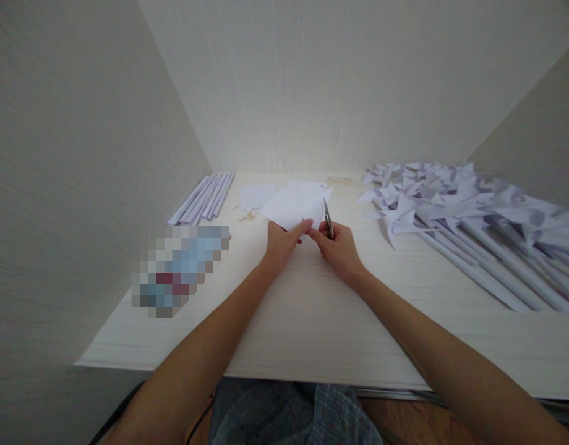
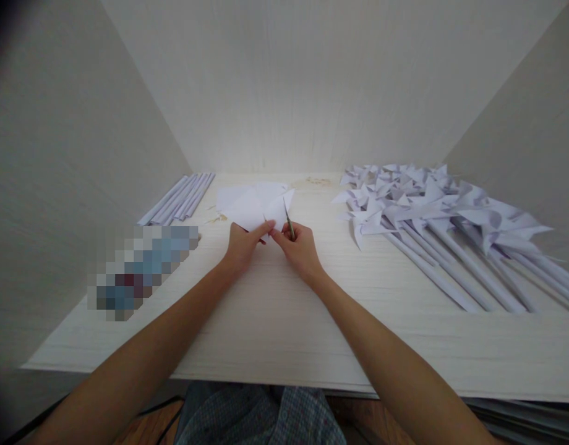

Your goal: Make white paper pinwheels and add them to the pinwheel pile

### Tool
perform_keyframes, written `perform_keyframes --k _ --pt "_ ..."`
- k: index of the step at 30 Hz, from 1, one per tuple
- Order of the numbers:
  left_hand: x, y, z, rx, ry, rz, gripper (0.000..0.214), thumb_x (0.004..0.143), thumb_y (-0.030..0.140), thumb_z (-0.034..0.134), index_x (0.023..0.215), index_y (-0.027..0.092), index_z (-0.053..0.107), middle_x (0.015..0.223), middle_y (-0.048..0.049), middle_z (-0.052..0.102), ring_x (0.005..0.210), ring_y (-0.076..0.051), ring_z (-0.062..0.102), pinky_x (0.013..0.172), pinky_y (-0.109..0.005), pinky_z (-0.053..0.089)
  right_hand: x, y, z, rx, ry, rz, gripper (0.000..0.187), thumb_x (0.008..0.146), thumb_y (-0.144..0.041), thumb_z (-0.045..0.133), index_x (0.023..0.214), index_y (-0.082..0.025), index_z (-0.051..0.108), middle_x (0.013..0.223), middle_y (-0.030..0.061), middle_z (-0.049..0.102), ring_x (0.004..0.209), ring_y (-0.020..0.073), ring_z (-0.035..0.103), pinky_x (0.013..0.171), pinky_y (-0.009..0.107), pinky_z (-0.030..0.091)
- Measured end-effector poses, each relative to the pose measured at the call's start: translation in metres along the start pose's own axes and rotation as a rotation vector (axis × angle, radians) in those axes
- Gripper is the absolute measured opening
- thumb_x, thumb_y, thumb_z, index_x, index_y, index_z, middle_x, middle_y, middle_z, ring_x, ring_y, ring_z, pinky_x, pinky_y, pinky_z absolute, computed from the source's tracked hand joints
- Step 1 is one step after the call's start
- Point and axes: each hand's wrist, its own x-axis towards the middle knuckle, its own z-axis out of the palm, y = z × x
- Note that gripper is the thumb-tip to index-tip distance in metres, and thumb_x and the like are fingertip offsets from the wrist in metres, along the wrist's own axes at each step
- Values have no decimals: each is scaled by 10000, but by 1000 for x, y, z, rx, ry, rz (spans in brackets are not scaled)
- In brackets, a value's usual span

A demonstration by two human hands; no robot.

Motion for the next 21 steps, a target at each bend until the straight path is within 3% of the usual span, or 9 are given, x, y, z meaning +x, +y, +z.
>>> perform_keyframes --k 21 --pt "1 -4 0 -104 -2 -47 238 509 314 669 618 122 582 590 -15 601 480 -91 519 380 -185 370 0 -2 0 191 -77 116 251 634 -352 604 570 -179 434 370 -108 303 311 22 221 316 185 147"
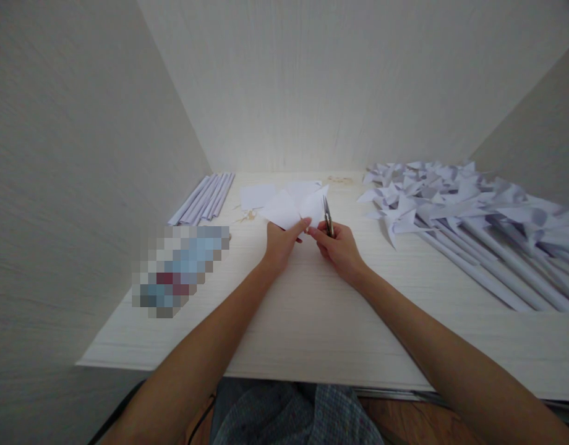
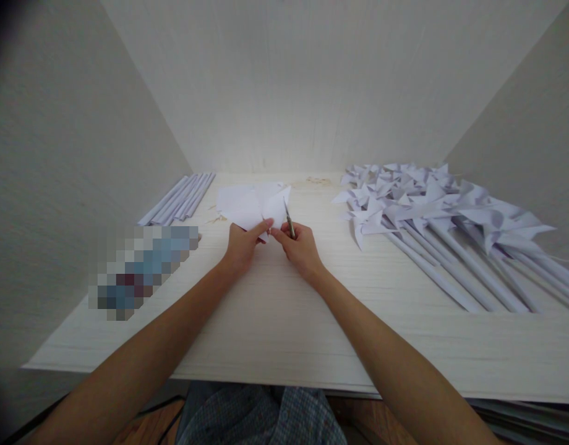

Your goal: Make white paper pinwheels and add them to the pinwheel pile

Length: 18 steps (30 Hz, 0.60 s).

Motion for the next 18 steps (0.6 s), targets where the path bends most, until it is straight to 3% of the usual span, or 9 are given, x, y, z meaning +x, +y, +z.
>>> perform_keyframes --k 18 --pt "0 -1 1 -42 -6 -29 232 480 295 684 605 124 590 579 -10 593 479 -94 512 381 -194 370 -2 -3 1 64 35 11 279 563 -319 664 562 -185 419 364 -113 326 296 25 246 300 187 158"
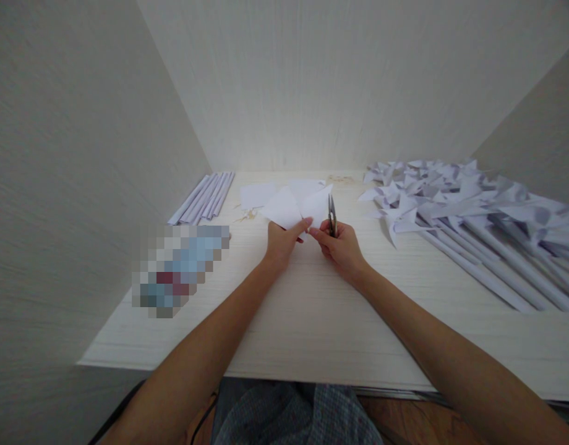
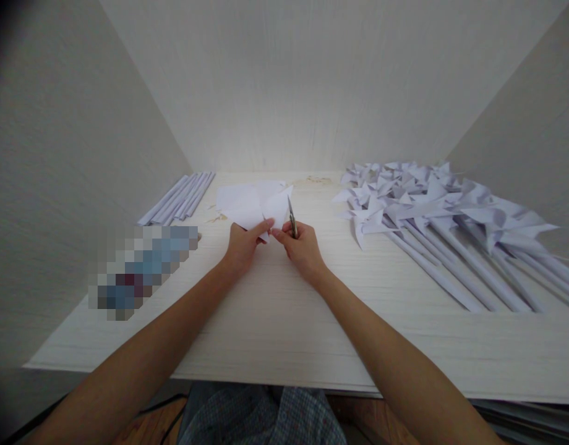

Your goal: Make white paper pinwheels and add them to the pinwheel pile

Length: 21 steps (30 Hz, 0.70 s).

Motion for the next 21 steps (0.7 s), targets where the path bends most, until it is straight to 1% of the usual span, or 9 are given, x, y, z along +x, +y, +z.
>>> perform_keyframes --k 3,7,11,14,17,21 --pt "0 0 0 1 -15 5 228 493 300 678 609 125 589 574 -9 594 475 -93 515 378 -190 367 -1 -3 1 23 -10 17 270 574 -307 654 556 -187 412 349 -117 307 290 21 225 296 186 132" --pt "-1 2 0 23 -54 11 205 518 303 663 591 129 582 553 -10 592 478 -100 528 388 -193 370 -2 -5 2 38 -19 55 226 623 -316 603 559 -184 432 331 -120 277 280 20 190 294 189 95" --pt "-3 4 0 47 -73 -2 178 533 285 655 586 133 580 550 -9 592 490 -106 537 391 -192 372 -2 -5 2 63 -8 64 211 631 -305 597 567 -181 439 335 -120 271 280 20 190 292 189 92" --pt "-2 3 0 59 -94 2 173 537 282 654 592 134 583 563 -11 593 503 -105 536 396 -188 377 -1 -6 1 92 -13 62 240 642 -343 597 578 -182 430 352 -121 256 285 18 190 293 182 94" --pt "0 1 -1 61 -63 29 182 537 288 655 590 137 568 564 1 577 493 -94 517 400 -187 383 -1 -7 1 194 -93 84 310 682 -436 546 577 -185 399 378 -111 268 297 18 199 300 173 107" --pt "3 1 -3 8 33 68 184 576 304 624 601 149 528 564 18 552 524 -89 522 421 -176 392 -4 -7 3 273 -212 180 359 734 -530 431 631 -186 417 407 -100 304 308 23 222 312 162 135"
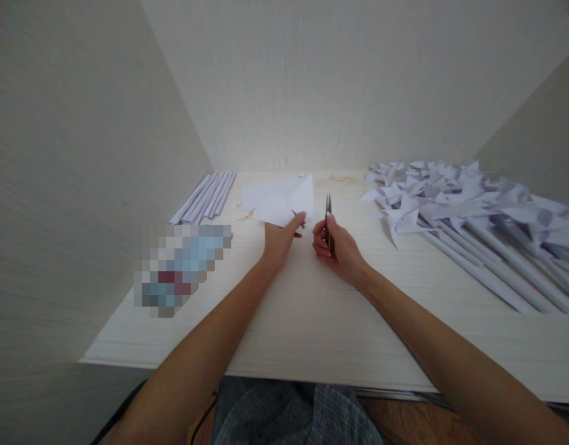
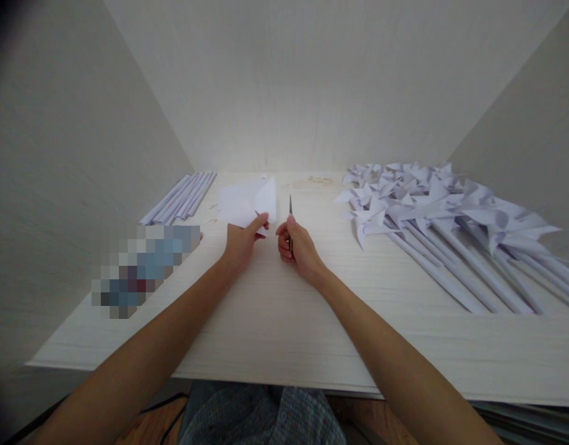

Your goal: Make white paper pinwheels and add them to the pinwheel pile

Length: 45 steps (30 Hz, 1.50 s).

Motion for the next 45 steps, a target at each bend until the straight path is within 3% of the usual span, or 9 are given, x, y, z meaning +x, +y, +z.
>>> perform_keyframes --k 4,9,17,31,45 --pt "3 3 -1 -105 55 -23 180 604 304 598 668 155 518 631 11 570 589 -99 561 469 -188 424 -3 3 4 -87 -45 28 366 754 -532 400 615 -194 386 401 -99 292 303 29 213 307 162 123" --pt "3 6 0 -190 34 -54 161 626 286 579 683 148 517 631 0 582 584 -105 577 488 -198 441 -5 4 5 -236 -57 18 389 775 -543 336 597 -198 368 390 -101 261 298 37 188 306 174 115" --pt "1 7 0 -191 42 -33 155 640 298 566 659 154 512 589 12 564 549 -97 557 469 -193 429 -7 7 3 -700 23 -226 470 781 -550 300 483 -188 326 381 -63 302 362 54 255 381 213 185" --pt "-1 9 1 -156 43 -3 151 646 295 548 643 155 490 566 25 533 499 -73 514 421 -167 382 -7 3 1 -981 262 -247 570 783 -599 114 441 -195 324 409 -19 334 419 93 314 448 243 213" --pt "-4 8 3 -124 52 -31 149 653 300 537 647 157 494 587 12 552 538 -98 548 432 -189 422 -6 3 0 -1157 254 -258 560 802 -573 105 469 -189 340 459 2 370 459 108 346 490 250 238"
